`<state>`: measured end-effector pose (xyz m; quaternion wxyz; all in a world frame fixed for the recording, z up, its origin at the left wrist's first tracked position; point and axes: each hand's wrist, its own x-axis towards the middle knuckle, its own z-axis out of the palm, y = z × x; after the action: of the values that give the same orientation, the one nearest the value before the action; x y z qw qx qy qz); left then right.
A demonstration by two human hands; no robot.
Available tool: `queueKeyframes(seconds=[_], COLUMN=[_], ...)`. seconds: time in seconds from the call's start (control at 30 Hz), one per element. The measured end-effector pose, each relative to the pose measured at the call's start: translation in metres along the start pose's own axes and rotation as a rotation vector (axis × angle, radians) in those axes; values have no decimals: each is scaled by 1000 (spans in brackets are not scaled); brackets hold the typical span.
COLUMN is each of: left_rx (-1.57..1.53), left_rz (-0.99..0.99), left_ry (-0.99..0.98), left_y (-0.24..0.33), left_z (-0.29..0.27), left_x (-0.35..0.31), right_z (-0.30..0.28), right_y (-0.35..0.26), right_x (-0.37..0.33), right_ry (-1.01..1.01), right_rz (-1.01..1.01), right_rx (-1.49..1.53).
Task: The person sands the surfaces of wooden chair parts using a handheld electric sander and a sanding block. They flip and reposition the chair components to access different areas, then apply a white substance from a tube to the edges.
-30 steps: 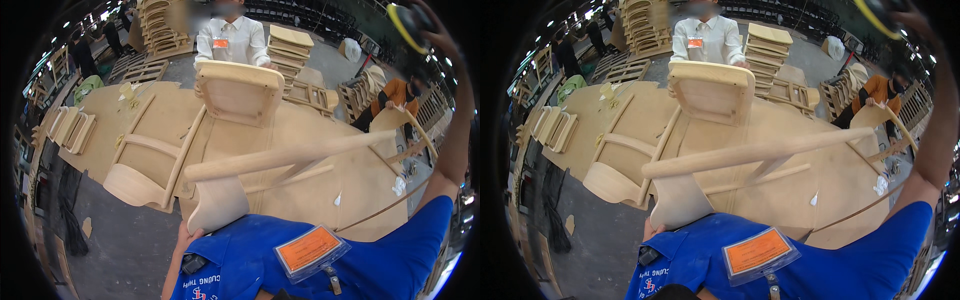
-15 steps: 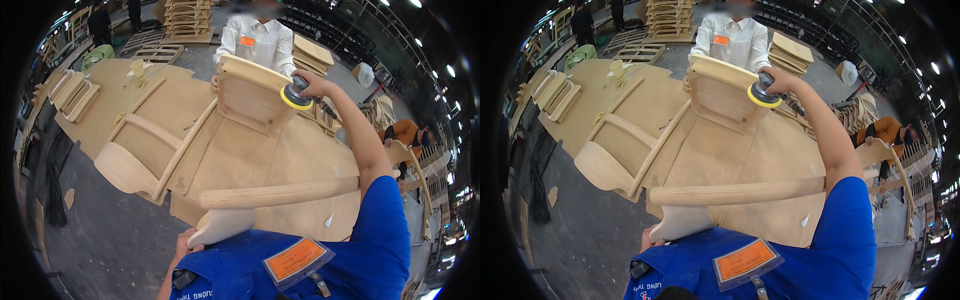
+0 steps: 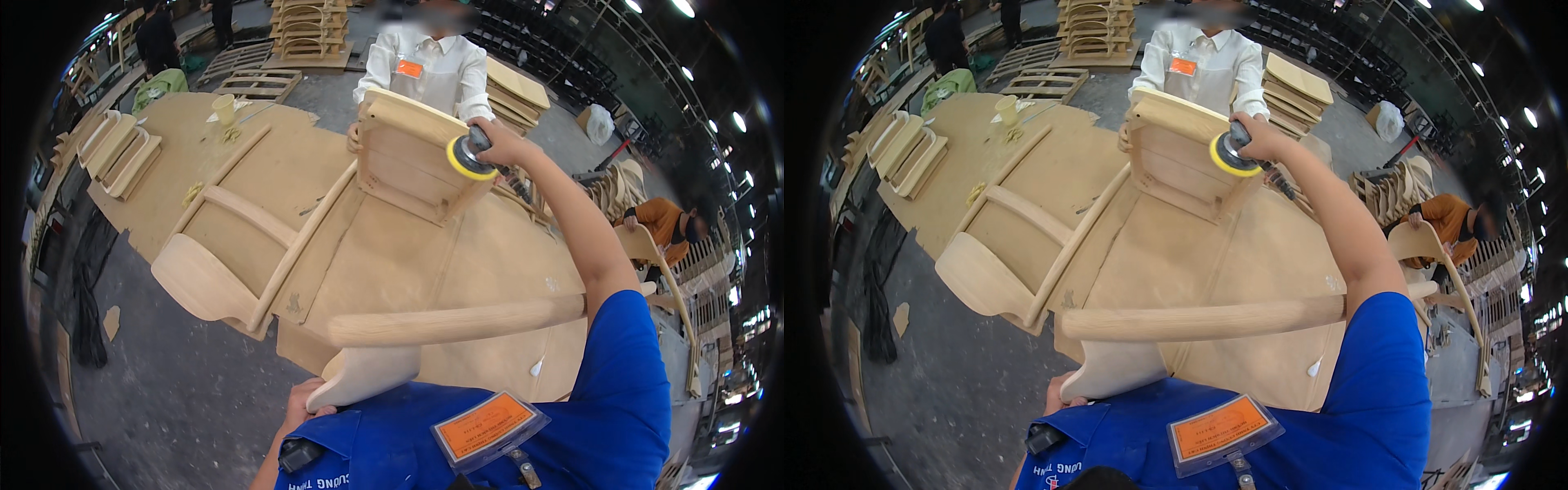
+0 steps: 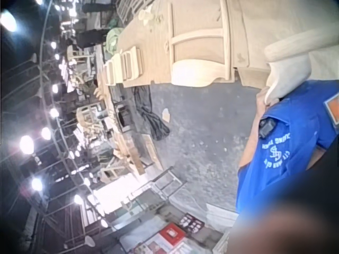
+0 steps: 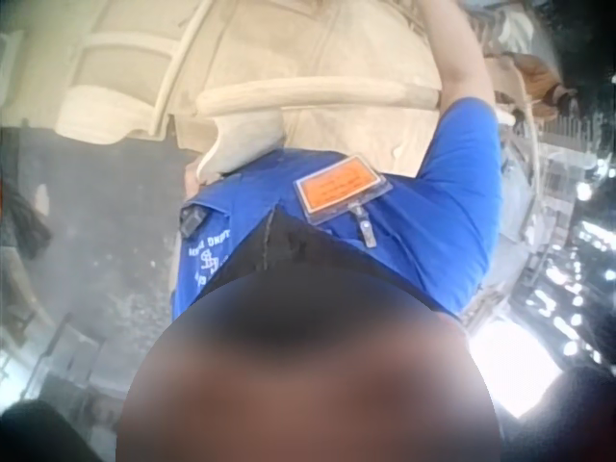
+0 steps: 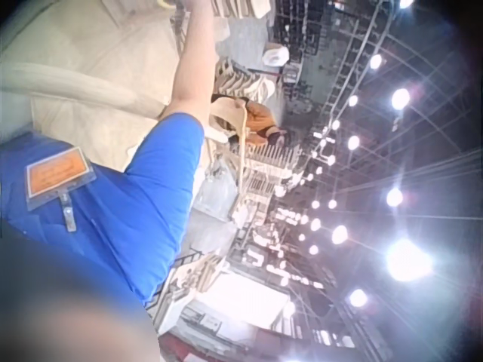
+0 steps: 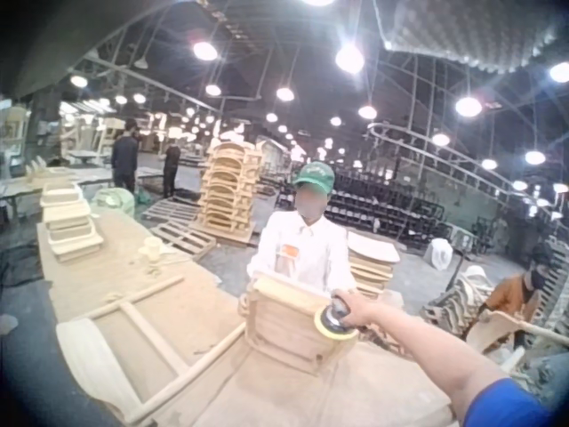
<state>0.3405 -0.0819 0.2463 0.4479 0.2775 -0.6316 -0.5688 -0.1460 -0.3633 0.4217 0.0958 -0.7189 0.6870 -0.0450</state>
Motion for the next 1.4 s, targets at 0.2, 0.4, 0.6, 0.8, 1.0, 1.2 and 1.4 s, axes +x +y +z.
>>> queueKeyframes(seconds=[0.2, 0.4, 0.6, 0.8, 1.0, 1.2, 1.4], left_rx=[52, 43, 73, 124, 115, 109, 107], left_rz=[28, 26, 72, 95, 87, 57, 65], left_ry=[-54, -41, -89, -158, -158, -141, -132], left_y=[-3, -4, -3, -6, -8, -3, -4], left_z=[-7, -6, -10, -18, -18, -18, -20], left_x=[4, 4, 6, 7, 8, 11, 14], right_z=[4, 5, 12, 14, 7, 6, 8], right_y=[2, -3, 13, 27, 13, 1, 8], right_x=[-14, -1, 0, -23, -20, 8, 7], right_ry=[31, 1, 49, 63, 40, -2, 62], right_rz=[-46, -24, -19, 19, 61, 58, 89], right_rx=[-2, 4, 18, 15, 12, 14, 8])
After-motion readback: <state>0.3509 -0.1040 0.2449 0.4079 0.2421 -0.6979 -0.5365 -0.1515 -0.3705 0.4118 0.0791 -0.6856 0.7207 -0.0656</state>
